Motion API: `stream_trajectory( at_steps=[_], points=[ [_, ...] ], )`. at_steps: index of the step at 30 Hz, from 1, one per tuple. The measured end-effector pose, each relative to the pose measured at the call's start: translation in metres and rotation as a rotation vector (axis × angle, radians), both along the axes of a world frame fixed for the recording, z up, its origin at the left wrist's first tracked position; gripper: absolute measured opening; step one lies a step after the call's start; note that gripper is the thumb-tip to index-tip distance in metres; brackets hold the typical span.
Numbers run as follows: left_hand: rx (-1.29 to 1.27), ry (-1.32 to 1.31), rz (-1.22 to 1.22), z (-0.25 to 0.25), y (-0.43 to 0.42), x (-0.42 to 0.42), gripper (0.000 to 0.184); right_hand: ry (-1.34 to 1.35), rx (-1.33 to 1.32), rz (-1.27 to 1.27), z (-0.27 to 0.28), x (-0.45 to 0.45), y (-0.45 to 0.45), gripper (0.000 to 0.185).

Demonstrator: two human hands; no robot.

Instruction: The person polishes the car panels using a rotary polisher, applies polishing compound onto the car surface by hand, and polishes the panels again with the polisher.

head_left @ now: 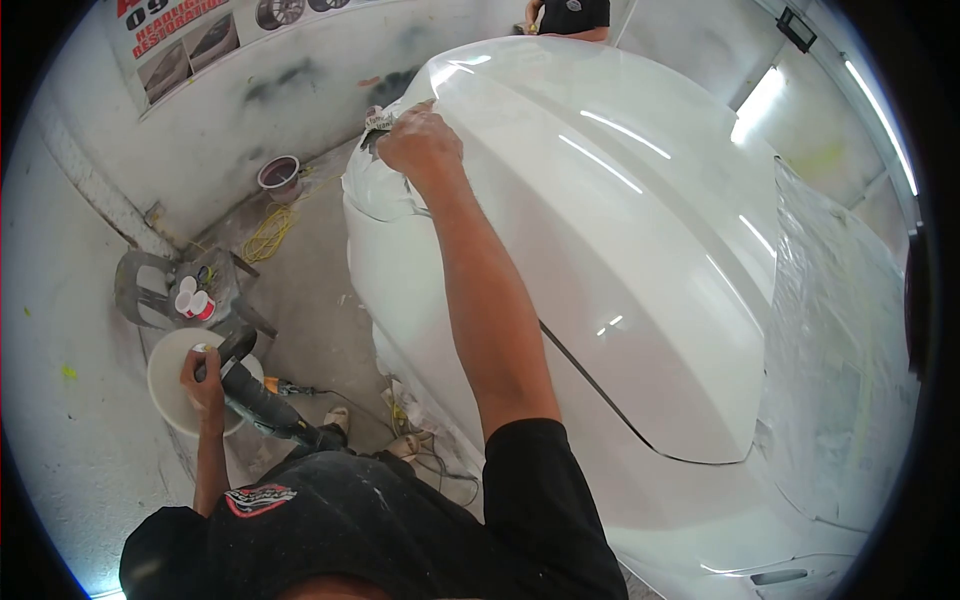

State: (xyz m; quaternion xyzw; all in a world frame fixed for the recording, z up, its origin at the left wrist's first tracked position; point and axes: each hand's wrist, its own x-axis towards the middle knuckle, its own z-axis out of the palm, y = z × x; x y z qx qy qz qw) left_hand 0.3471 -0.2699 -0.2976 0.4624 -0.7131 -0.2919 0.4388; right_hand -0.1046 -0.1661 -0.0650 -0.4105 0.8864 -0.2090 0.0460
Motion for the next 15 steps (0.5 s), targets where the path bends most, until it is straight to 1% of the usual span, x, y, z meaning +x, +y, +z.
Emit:
stream_trajectory(
  at_steps=[1,3,4,6,7,9,11,12,14,15],
  points=[
    [0.008,-0.004,-0.003,0.002,0.004,-0.003,0.024,0.002,0.006,0.023,-0.001,-0.001,0.003,0.060],
    [0.024,-0.014,-0.006,0.011,0.012,-0.010,0.025,-0.059,-0.024,-0.010,0.001,0.002,0.004,0.059],
    [-0.037,-0.037,-0.012,0.011,0.014,-0.010,0.025,-0.089,-0.039,-0.026,0.000,0.004,0.003,0.058],
    [-0.161,-0.084,-0.041,0.012,0.012,-0.014,0.026,-0.029,-0.136,0.077,-0.012,-0.003,-0.008,0.057],
    [-0.136,-0.076,-0.032,0.008,0.006,-0.016,0.027,0.003,-0.182,0.095,-0.020,-0.011,-0.007,0.056],
    [-0.075,-0.071,-0.050,-0.012,-0.005,-0.006,0.028,-0.013,-0.069,0.140,-0.005,-0.006,0.013,0.054],
    [-0.008,-0.040,-0.076,-0.020,-0.013,-0.010,0.029,-0.035,-0.100,0.066,-0.005,-0.007,0.007,0.059],
    [0.021,-0.026,-0.065,-0.021,-0.016,-0.006,0.030,-0.045,-0.097,0.070,-0.003,-0.006,0.009,0.062],
    [-0.029,-0.042,-0.077,-0.031,-0.023,0.001,0.031,-0.061,-0.093,0.091,0.000,0.001,0.013,0.069],
    [-0.050,-0.053,-0.094,-0.033,-0.029,-0.002,0.031,-0.039,-0.133,0.054,-0.007,0.002,0.001,0.069]
  ],
)
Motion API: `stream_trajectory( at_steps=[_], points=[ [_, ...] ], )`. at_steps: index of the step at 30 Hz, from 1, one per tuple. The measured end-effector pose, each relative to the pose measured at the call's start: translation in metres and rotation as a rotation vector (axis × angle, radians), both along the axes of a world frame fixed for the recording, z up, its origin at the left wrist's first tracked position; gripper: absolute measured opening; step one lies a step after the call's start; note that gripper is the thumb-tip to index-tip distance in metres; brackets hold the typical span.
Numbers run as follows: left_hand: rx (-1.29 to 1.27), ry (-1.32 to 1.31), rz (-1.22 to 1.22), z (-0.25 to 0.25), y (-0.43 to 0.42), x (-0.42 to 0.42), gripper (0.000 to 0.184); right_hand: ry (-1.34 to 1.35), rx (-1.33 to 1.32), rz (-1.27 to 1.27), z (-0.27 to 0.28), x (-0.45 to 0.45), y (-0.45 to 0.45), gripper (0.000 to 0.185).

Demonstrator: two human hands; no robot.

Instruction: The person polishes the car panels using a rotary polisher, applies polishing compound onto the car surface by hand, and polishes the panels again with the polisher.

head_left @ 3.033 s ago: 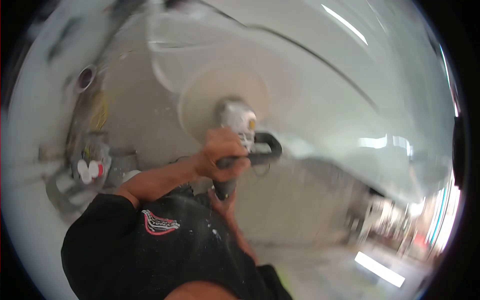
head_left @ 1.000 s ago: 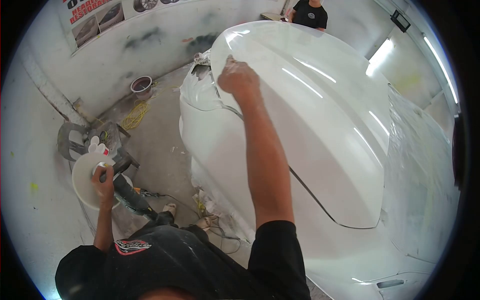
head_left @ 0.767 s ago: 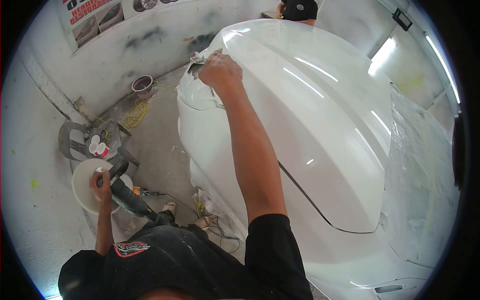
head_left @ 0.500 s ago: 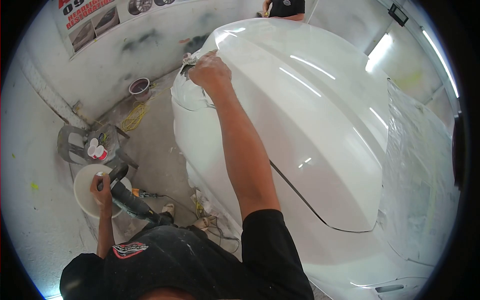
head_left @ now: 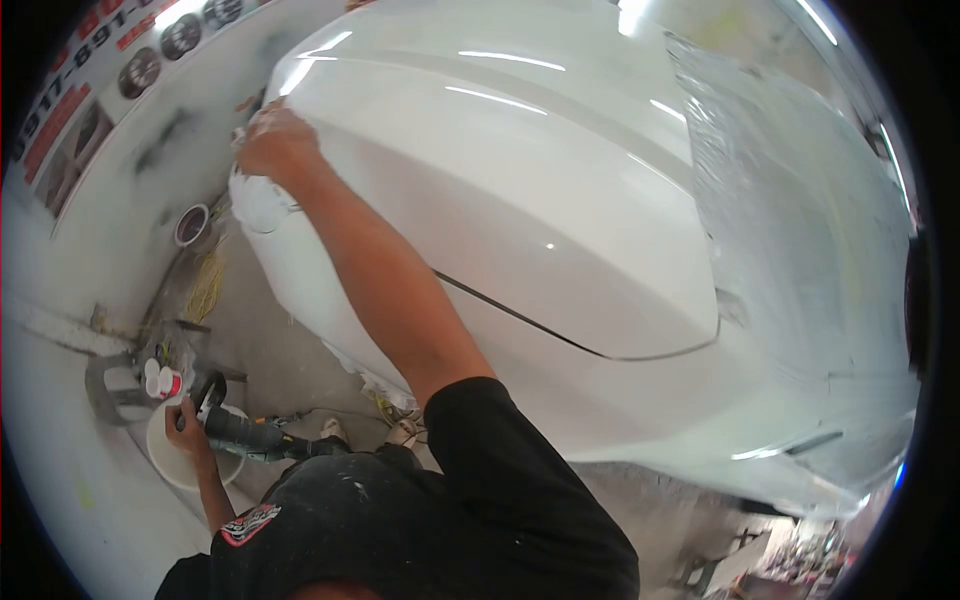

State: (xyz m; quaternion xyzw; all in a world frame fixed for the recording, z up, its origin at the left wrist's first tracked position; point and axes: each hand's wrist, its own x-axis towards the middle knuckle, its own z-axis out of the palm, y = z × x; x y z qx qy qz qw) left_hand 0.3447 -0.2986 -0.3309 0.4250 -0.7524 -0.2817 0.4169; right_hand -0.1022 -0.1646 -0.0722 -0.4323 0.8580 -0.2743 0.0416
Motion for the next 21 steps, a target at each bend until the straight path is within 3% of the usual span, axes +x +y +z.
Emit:
stream_trajectory(
  at_steps=[3,6,9,11,14,17,18,21],
  points=[
    [0.185,0.029,0.013,0.008,0.008,-0.001,0.032,0.006,-0.062,-0.102,-0.008,0.016,0.006,0.075],
    [0.084,0.089,-0.046,-0.009,-0.009,0.009,0.032,-0.052,-0.038,-0.104,0.006,0.045,0.016,0.088],
    [0.182,0.071,-0.064,0.017,0.006,-0.010,0.029,-0.081,-0.070,-0.116,0.020,0.035,0.038,0.093],
    [0.088,0.086,-0.090,-0.010,-0.019,-0.010,0.032,-0.130,-0.088,-0.123,0.025,0.041,0.046,0.094],
    [0.061,0.105,-0.116,-0.012,-0.014,-0.011,0.032,-0.069,-0.166,-0.056,0.018,0.041,0.049,0.092],
    [0.055,0.077,-0.114,-0.011,-0.016,-0.015,0.029,0.058,-0.073,-0.096,0.023,0.051,0.047,0.082],
    [0.023,0.043,-0.103,-0.010,-0.017,-0.017,0.028,-0.020,-0.109,-0.113,0.024,0.052,0.048,0.082],
    [0.027,-0.005,-0.062,0.003,-0.002,-0.005,0.027,0.015,-0.178,-0.107,-0.006,0.034,0.034,0.064]
  ],
)
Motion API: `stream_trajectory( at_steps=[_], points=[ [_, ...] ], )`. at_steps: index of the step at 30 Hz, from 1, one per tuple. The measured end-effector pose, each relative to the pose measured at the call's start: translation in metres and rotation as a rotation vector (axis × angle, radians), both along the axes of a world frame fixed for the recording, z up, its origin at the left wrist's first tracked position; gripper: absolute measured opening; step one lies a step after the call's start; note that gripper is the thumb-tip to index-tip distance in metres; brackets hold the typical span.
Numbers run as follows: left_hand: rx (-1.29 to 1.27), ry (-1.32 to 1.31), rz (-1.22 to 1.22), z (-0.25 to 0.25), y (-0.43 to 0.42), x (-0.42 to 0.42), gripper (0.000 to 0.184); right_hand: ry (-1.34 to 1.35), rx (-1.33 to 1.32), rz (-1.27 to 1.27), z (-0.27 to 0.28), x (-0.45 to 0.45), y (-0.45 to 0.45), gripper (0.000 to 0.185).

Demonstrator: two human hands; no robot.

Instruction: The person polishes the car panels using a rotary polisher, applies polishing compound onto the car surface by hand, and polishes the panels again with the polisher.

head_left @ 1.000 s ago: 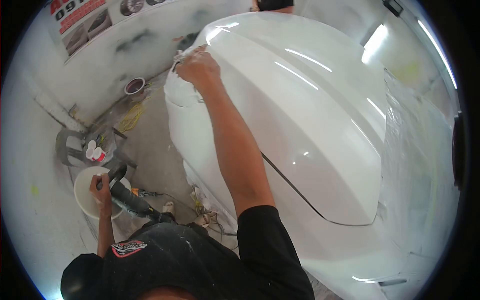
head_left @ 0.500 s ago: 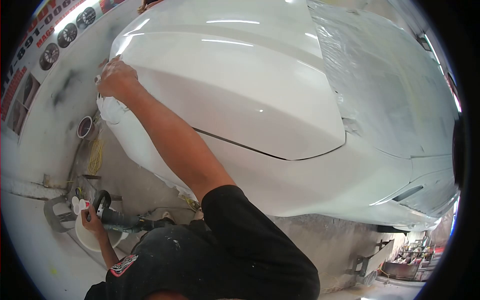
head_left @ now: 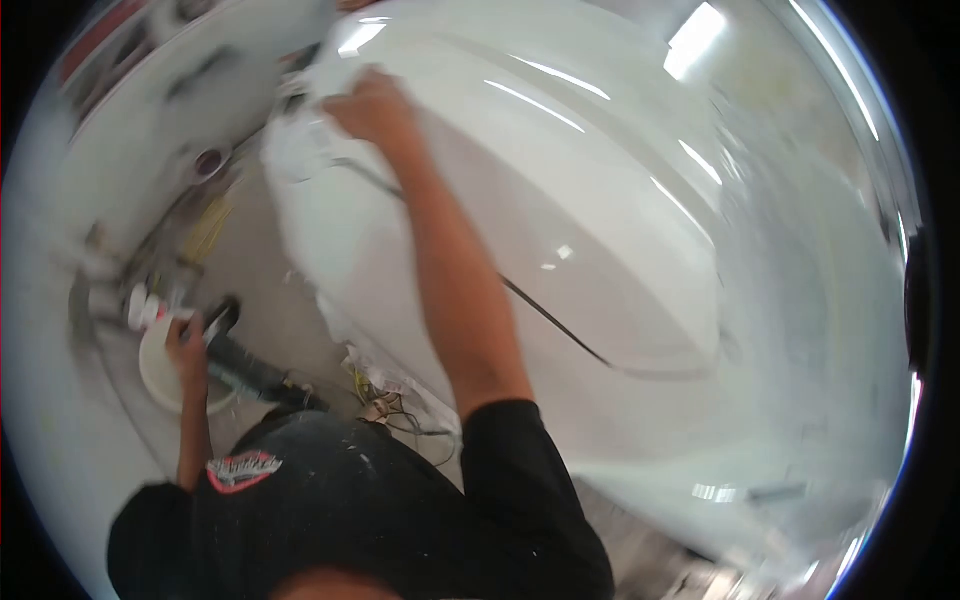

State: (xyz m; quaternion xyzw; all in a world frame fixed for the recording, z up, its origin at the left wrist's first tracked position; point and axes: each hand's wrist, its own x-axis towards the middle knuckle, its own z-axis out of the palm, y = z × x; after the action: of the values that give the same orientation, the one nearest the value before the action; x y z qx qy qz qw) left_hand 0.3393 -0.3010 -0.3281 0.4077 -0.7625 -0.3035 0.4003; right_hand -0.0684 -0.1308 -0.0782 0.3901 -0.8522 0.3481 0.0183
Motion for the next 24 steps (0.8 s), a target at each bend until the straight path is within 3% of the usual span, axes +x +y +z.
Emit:
stream_trajectory(
  at_steps=[1,2,4,13,19,24],
  points=[
    [0.019,-0.003,0.022,0.008,0.011,-0.008,0.027,-0.055,-0.063,0.020,-0.001,0.000,0.007,0.054],
    [0.039,0.002,0.031,0.012,0.016,-0.017,0.027,0.051,0.005,-0.009,0.006,0.007,0.016,0.061],
    [0.049,0.012,0.039,0.015,0.028,-0.026,0.027,0.008,0.071,-0.015,-0.009,-0.013,0.019,0.082],
    [0.131,0.042,0.159,0.010,0.045,-0.039,0.028,0.190,0.066,-0.154,0.026,-0.067,0.024,0.064],
    [0.230,0.053,0.187,-0.025,0.003,-0.015,0.026,0.422,0.379,-0.136,0.045,-0.106,-0.020,0.046],
    [0.266,0.004,0.227,-0.049,-0.025,0.010,0.023,0.424,0.642,-0.133,0.048,-0.157,-0.070,0.051]
  ],
)
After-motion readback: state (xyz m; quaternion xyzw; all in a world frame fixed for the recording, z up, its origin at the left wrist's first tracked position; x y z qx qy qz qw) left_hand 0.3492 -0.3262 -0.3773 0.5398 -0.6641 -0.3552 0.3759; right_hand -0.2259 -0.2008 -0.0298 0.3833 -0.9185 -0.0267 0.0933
